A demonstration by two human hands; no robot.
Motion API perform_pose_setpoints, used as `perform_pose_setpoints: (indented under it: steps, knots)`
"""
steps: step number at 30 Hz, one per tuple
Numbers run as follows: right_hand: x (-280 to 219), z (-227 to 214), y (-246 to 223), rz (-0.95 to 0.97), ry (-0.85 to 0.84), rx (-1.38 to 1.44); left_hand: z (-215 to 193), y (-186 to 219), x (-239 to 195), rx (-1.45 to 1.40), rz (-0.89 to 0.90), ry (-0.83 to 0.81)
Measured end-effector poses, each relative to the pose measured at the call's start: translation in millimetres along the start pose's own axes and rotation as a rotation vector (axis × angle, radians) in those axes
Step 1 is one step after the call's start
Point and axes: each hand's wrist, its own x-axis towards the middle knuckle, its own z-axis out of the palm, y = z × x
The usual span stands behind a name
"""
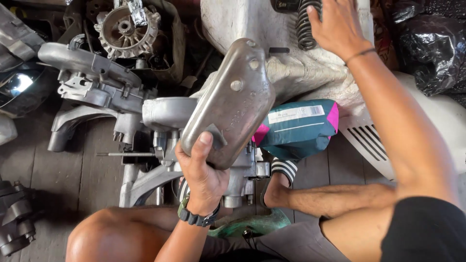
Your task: Polishing a metal motorcycle part by hand using abrasive paper.
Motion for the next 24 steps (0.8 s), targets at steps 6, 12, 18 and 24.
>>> perform_pose_setpoints:
  steps: [6,12,18,24]
  knots:
    - [24.8,78.3,52.1,0.128,0.062,-0.027,-0.7,7.7,13.6,0.02,0.017,-0.007]
    - [31.4,105.5,60.0,0.109,0.128,-0.012,-4.5,5.6,22.2,0.031,0.066,-0.032]
    - [32.0,104.9,52.1,0.124,0.112,-0.016,-11.3,0.7,25.9,0.023,0.027,0.04]
    - [29.7,101.2,50.8,0.143,0.091,-0.002,-13.5,-0.6,24.8,0.031,0.01,0.069]
